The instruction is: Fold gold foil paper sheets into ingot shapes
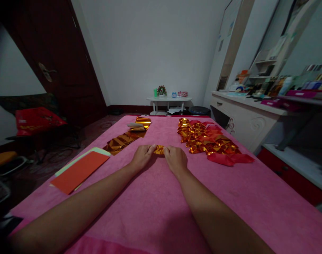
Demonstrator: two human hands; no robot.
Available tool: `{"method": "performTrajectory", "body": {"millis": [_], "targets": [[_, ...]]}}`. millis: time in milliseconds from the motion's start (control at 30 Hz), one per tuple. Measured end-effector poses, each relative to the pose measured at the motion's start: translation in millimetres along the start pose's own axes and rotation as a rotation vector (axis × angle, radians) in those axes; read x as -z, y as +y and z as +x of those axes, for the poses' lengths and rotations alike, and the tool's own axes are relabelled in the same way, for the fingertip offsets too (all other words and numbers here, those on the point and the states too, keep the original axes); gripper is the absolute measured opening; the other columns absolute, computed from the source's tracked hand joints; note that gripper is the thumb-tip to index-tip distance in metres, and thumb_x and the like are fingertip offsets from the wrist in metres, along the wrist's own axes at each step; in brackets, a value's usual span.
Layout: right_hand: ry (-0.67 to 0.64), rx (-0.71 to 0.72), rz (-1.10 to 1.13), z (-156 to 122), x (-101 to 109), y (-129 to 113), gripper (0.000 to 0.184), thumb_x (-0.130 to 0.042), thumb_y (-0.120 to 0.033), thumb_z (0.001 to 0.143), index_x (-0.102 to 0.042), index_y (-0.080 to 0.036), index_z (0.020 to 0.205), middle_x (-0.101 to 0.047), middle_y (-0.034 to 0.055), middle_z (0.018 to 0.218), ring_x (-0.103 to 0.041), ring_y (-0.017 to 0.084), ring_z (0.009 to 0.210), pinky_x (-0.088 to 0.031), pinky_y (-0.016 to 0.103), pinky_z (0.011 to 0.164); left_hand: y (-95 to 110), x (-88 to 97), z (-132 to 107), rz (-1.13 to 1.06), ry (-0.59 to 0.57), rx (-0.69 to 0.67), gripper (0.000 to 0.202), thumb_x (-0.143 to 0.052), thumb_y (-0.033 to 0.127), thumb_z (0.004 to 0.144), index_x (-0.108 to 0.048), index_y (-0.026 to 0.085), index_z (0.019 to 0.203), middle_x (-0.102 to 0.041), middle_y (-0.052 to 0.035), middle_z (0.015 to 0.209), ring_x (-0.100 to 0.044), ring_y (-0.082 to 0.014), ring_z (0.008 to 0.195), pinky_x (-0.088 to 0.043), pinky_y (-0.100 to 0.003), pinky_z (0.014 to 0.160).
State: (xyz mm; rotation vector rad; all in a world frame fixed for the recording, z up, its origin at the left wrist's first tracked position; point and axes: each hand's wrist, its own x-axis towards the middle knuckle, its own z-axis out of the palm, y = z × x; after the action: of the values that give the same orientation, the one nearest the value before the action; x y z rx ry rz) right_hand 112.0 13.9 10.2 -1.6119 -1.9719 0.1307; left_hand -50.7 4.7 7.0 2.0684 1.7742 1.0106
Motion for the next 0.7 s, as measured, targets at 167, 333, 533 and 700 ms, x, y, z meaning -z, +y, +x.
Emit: {"method": "performTrajectory", "body": {"millis": [167, 333, 533, 700], "targets": [[-0.015, 0.096, 0.065, -1.9, 1.3, -2.9, 0.042, -0.033, -0.037, 0.093, -0.065, -0.019, 0.074, -0.067, 0.0048, 0.07, -0.056, 0.014, 0.064, -0.03, 0.023, 0.057, -0.4, 0.4, 2.0, -0.032, 0.069, 0.02, 0.054, -0.027, 0.045, 0.092, -0.066, 0.014, 0.072, -0.061, -0.0041, 0.063, -0.05, -0.0133, 0.059, -0.029, -0.023, 0.056], [0.005, 0.04, 0.086, -1.4, 0.3, -2.5, 0.045, -0.031, -0.038, 0.093, -0.065, -0.019, 0.071, -0.066, 0.0045, 0.067, -0.056, 0.014, 0.062, -0.03, 0.023, 0.057, -0.1, -4.6, 3.1, -0.024, 0.08, 0.014, 0.054, -0.028, 0.042, 0.093, -0.065, 0.013, 0.068, -0.059, -0.0037, 0.06, -0.048, -0.0122, 0.056, -0.028, -0.024, 0.055], [0.067, 0.023, 0.201, -1.8, -3.8, 0.3, 0.047, -0.031, -0.042, 0.093, -0.065, -0.019, 0.07, -0.065, 0.0044, 0.066, -0.055, 0.015, 0.061, -0.031, 0.023, 0.055, 1.2, -4.8, 1.7, -0.013, 0.071, 0.026, 0.052, -0.029, 0.04, 0.092, -0.066, 0.013, 0.067, -0.058, -0.0032, 0.059, -0.047, -0.012, 0.055, -0.026, -0.024, 0.054], [0.056, 0.006, 0.242, -2.0, -4.6, -1.9, 0.047, -0.03, -0.041, 0.092, -0.066, -0.019, 0.071, -0.065, 0.0037, 0.065, -0.054, 0.015, 0.059, -0.03, 0.023, 0.052, 1.9, -3.8, 2.1, -0.062, 0.089, 0.028, 0.049, -0.031, 0.039, 0.091, -0.063, 0.014, 0.064, -0.056, -0.0021, 0.058, -0.046, -0.0116, 0.056, -0.027, -0.024, 0.055]]}}
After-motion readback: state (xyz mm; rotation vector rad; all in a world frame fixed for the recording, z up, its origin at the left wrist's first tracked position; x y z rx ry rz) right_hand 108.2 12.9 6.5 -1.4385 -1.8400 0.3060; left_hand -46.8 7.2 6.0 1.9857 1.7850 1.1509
